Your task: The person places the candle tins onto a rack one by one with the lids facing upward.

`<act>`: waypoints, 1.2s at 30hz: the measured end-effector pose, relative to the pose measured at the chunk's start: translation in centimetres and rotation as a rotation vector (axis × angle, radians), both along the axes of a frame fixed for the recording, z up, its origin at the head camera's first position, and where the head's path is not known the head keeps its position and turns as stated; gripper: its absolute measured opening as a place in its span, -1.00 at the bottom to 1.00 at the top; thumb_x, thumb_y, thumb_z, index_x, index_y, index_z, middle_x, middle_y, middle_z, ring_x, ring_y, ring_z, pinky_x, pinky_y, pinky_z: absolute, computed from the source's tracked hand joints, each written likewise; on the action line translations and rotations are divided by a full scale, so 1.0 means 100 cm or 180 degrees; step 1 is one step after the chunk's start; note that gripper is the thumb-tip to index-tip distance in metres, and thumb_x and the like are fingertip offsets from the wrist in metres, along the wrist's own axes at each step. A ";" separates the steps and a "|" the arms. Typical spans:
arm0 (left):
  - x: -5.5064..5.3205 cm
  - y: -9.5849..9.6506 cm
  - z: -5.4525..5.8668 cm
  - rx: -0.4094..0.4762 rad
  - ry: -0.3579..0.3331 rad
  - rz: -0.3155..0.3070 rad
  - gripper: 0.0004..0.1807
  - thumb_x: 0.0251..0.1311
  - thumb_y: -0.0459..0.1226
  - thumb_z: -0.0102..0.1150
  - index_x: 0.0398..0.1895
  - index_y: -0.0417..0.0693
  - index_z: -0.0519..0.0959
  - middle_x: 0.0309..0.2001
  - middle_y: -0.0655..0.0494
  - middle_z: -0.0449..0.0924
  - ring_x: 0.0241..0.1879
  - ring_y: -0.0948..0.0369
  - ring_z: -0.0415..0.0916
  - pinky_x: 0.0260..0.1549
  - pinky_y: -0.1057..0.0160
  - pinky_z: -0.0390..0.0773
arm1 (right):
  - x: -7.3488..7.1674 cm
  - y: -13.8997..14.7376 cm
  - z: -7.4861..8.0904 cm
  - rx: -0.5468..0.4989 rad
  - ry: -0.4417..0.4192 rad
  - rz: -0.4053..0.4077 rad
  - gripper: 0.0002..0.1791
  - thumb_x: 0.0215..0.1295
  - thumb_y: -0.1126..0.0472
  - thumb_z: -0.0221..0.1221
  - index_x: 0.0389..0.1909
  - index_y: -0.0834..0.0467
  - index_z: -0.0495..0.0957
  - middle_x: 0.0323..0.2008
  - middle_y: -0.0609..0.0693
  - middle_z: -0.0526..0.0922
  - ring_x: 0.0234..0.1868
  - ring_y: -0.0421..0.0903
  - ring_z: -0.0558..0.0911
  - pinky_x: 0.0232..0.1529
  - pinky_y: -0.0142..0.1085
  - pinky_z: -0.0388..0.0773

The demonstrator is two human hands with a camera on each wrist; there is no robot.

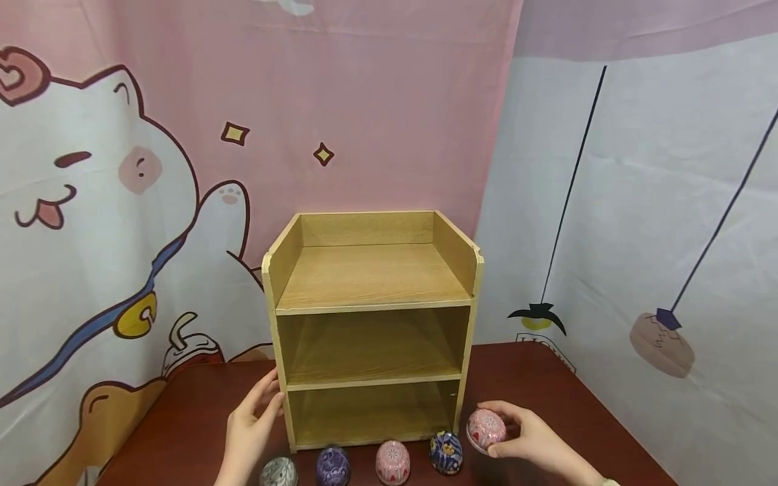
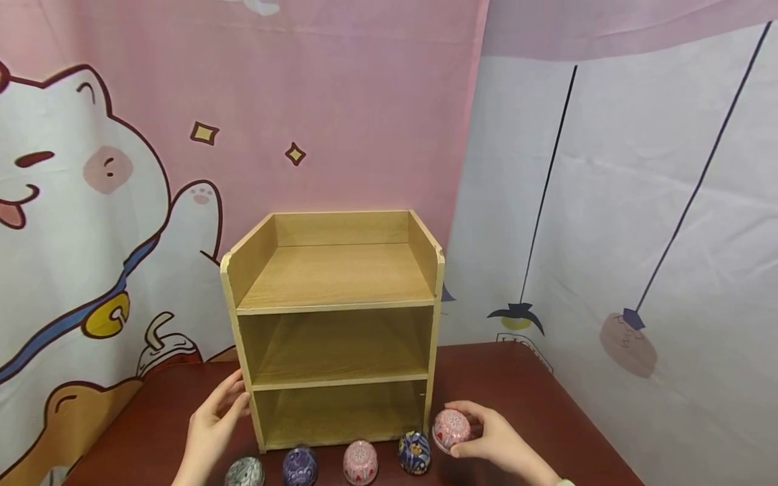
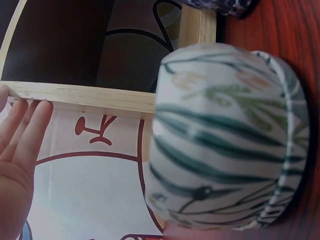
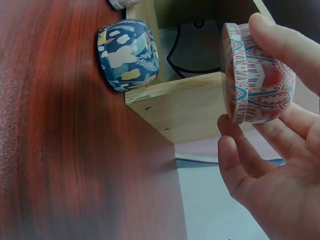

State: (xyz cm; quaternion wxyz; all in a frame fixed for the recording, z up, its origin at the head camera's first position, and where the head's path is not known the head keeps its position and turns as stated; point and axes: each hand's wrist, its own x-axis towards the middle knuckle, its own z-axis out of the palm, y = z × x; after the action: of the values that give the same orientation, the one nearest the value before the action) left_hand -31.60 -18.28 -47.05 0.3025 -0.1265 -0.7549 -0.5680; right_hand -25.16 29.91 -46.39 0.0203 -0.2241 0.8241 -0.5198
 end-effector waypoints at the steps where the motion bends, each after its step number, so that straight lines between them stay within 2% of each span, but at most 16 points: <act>1: 0.002 0.001 0.003 -0.0027 0.0017 0.0009 -0.53 0.19 -0.53 0.22 0.19 -0.15 0.54 -0.10 -0.14 0.66 -0.27 0.41 0.61 -0.43 0.40 0.66 | 0.000 -0.001 0.001 0.0005 0.0013 -0.0008 -0.32 0.12 0.28 0.37 0.21 0.46 0.35 -0.08 0.07 0.62 -0.16 -0.21 0.61 -0.25 -0.30 0.66; 5: 0.012 0.006 0.013 -0.0098 -0.0007 0.0075 -0.53 0.16 -0.57 0.21 0.18 -0.24 0.53 -0.11 -0.19 0.66 -0.29 0.33 0.63 -0.44 0.38 0.66 | 0.002 -0.003 0.004 0.0013 0.0052 -0.0017 -0.32 0.11 0.28 0.38 0.21 0.47 0.35 -0.09 0.04 0.63 -0.17 -0.21 0.61 -0.25 -0.29 0.66; 7: 0.015 0.006 0.010 -0.0142 0.0001 0.0075 -0.53 0.17 -0.57 0.21 0.18 -0.24 0.53 -0.11 -0.20 0.65 -0.29 0.32 0.63 -0.45 0.39 0.66 | 0.004 -0.004 0.005 0.0019 0.0031 0.0001 -0.33 0.12 0.29 0.38 0.20 0.47 0.35 -0.08 0.02 0.63 -0.16 -0.22 0.61 -0.26 -0.29 0.66; 11: 0.010 0.003 -0.008 -0.0113 -0.0091 -0.0008 -0.53 0.22 -0.47 0.23 0.22 -0.09 0.53 -0.07 -0.13 0.65 -0.25 0.34 0.63 -0.44 0.36 0.67 | 0.009 -0.002 0.008 0.0015 0.0052 0.0030 -0.36 0.13 0.30 0.36 0.19 0.46 0.36 -0.08 -0.01 0.63 -0.15 -0.23 0.61 -0.26 -0.29 0.66; 13: 0.007 0.001 -0.013 -0.0109 -0.0136 -0.0030 -0.52 0.24 -0.43 0.23 0.24 -0.03 0.52 -0.06 -0.11 0.64 -0.24 0.35 0.62 -0.43 0.35 0.67 | 0.010 -0.002 0.011 0.0008 0.0090 0.0021 -0.37 0.13 0.31 0.36 0.19 0.44 0.37 -0.08 -0.01 0.64 -0.15 -0.23 0.61 -0.26 -0.29 0.66; 15: 0.006 0.001 -0.012 -0.0059 -0.0194 -0.0019 -0.52 0.24 -0.43 0.23 0.23 0.02 0.53 -0.05 -0.06 0.64 -0.24 0.35 0.63 -0.41 0.33 0.68 | 0.009 -0.004 0.013 0.0014 0.0136 0.0017 -0.37 0.13 0.31 0.37 0.19 0.43 0.38 -0.09 -0.01 0.64 -0.16 -0.23 0.61 -0.26 -0.27 0.67; 19: 0.006 -0.003 -0.010 -0.0083 -0.0178 0.0042 -0.51 0.22 -0.46 0.23 0.23 0.03 0.53 -0.06 -0.05 0.64 -0.25 0.39 0.62 -0.42 0.34 0.68 | 0.005 -0.008 0.016 0.0012 0.0182 0.0019 -0.37 0.11 0.31 0.38 0.19 0.40 0.40 -0.10 -0.01 0.64 -0.16 -0.22 0.61 -0.27 -0.27 0.67; 27: 0.003 -0.002 -0.008 -0.0092 -0.0206 0.0030 -0.54 0.26 -0.39 0.23 0.24 0.00 0.52 -0.05 -0.10 0.64 -0.25 0.38 0.62 -0.40 0.36 0.68 | 0.003 -0.012 0.023 0.0035 0.0247 0.0022 -0.36 0.10 0.30 0.39 0.19 0.39 0.41 -0.10 0.02 0.64 -0.16 -0.22 0.61 -0.29 -0.27 0.68; 36: -0.003 -0.002 -0.004 -0.0120 -0.0070 0.0037 -0.54 0.25 -0.41 0.23 0.23 0.00 0.53 -0.08 -0.13 0.65 -0.29 0.36 0.63 -0.43 0.37 0.67 | -0.001 -0.013 0.032 0.0125 0.0300 -0.0013 -0.34 0.10 0.27 0.40 0.20 0.39 0.40 -0.09 0.01 0.65 -0.15 -0.23 0.61 -0.25 -0.26 0.68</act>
State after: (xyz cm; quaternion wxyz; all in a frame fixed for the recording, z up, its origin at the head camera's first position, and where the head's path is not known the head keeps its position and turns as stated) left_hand -31.86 -18.43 -47.45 0.2951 -0.1215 -0.7695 -0.5532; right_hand -25.26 28.65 -43.16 -0.0152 -0.2462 0.8347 -0.4924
